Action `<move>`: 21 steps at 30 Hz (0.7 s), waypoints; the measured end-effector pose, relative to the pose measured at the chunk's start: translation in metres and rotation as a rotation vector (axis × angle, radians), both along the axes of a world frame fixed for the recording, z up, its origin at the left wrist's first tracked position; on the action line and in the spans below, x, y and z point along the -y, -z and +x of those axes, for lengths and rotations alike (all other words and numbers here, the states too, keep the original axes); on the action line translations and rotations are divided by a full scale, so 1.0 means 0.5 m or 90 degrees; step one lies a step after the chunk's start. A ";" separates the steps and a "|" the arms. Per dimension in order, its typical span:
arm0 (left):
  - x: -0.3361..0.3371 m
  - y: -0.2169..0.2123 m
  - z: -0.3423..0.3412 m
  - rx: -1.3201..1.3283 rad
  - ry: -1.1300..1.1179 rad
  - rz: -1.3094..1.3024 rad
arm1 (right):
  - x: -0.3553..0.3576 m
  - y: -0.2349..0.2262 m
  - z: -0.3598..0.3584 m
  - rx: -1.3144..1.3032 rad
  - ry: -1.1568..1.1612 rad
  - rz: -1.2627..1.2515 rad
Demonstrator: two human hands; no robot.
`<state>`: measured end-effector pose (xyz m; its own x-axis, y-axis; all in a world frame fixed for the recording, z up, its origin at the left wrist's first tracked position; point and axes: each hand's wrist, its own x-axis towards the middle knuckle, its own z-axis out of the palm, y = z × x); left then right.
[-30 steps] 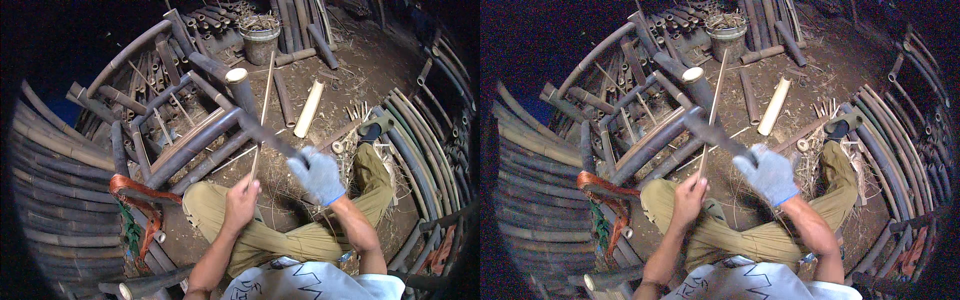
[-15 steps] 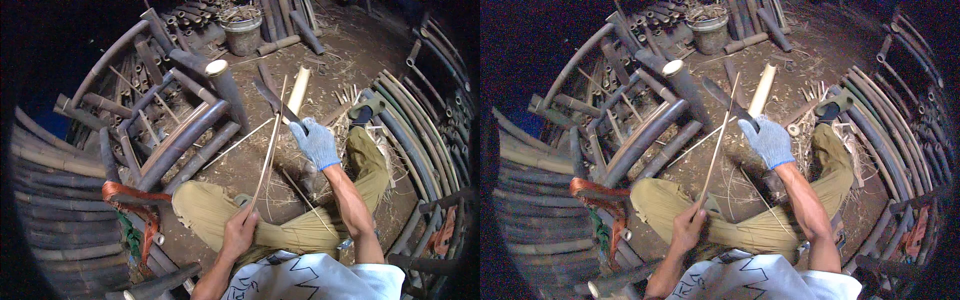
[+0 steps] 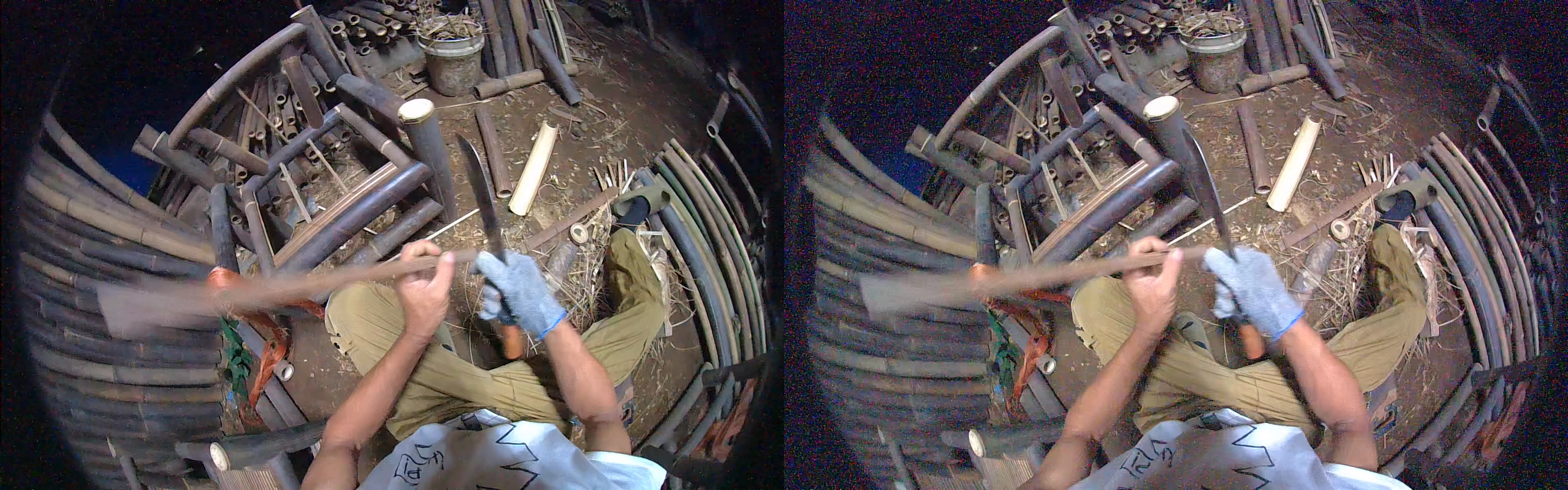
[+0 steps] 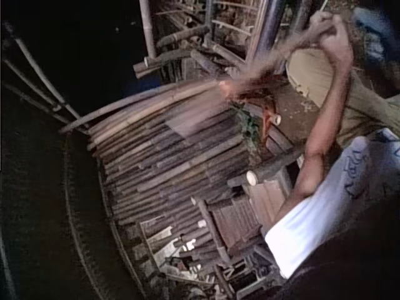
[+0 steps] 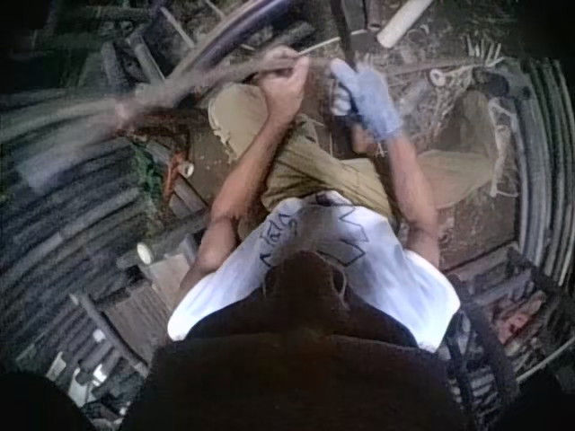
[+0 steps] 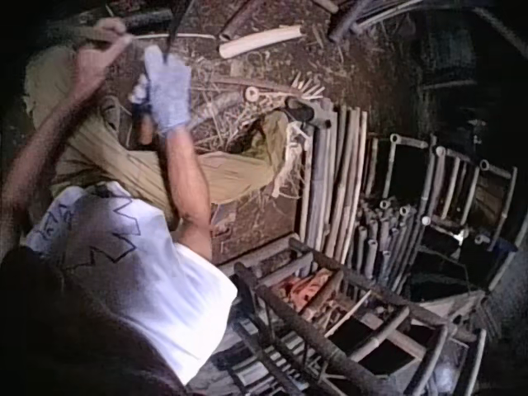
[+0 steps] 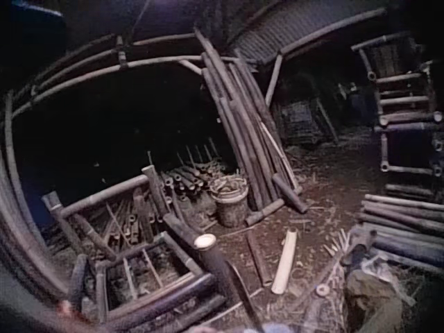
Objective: The person constructs a bamboo frame, inserting thin bamboo rods into a thick bamboo base, and uses a large knife to whittle and sharpen the ends of bamboo strips.
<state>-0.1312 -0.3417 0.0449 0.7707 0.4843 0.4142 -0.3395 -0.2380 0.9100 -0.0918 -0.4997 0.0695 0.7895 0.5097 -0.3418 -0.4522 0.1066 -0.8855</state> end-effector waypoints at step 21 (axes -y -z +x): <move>-0.014 -0.002 -0.103 -0.416 0.229 -0.034 | 0.061 0.044 0.011 0.745 -0.046 -0.583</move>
